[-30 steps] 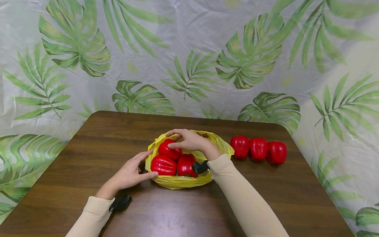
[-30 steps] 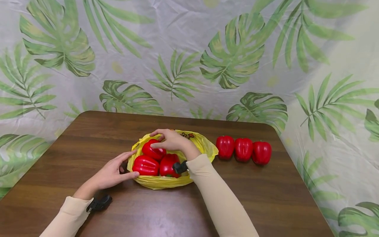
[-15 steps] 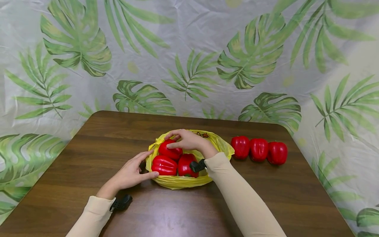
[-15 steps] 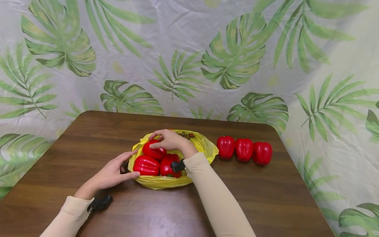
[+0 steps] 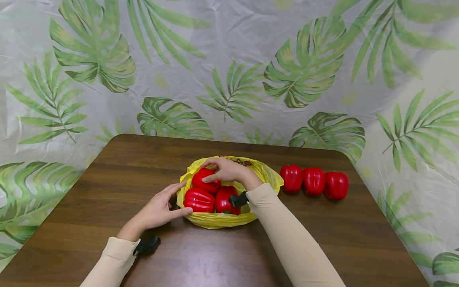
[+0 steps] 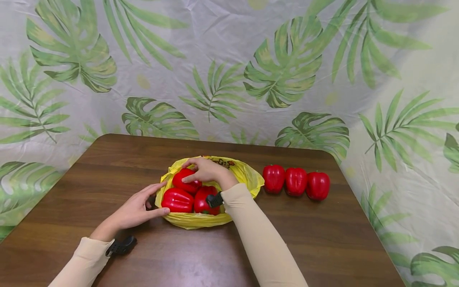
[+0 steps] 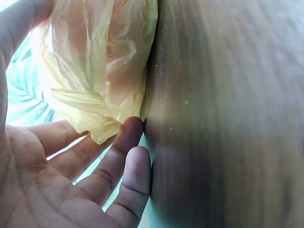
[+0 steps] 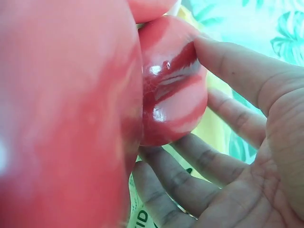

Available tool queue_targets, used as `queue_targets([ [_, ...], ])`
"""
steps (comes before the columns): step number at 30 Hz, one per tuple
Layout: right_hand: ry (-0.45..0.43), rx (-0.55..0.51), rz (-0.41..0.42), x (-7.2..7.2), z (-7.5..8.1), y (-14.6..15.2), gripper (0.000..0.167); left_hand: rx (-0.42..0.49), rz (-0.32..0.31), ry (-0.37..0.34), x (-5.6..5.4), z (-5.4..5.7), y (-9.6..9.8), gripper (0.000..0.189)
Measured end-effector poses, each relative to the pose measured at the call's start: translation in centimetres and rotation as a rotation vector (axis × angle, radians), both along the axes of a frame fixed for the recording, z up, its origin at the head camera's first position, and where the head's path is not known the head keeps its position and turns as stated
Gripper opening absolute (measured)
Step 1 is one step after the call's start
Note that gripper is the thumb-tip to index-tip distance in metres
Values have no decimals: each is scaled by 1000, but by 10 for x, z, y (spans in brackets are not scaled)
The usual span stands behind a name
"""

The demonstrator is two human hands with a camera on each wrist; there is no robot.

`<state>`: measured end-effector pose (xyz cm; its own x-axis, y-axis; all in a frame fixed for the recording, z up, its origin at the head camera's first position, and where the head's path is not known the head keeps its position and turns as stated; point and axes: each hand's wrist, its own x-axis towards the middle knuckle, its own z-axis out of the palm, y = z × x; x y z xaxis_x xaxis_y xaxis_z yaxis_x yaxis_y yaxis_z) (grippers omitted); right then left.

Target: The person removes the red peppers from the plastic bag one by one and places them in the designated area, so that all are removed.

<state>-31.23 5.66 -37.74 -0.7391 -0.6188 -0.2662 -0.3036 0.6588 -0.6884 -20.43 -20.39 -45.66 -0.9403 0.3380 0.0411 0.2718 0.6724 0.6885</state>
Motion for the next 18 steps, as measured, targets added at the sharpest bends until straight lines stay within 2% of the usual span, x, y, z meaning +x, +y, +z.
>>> queue_targets([
  [8,-29,40,-22,1,1,-1,68,5,7,-23,1,2,0,95],
  [18,32,77,-14,-1,0,-3,68,3,4,-12,0,1,0,95],
])
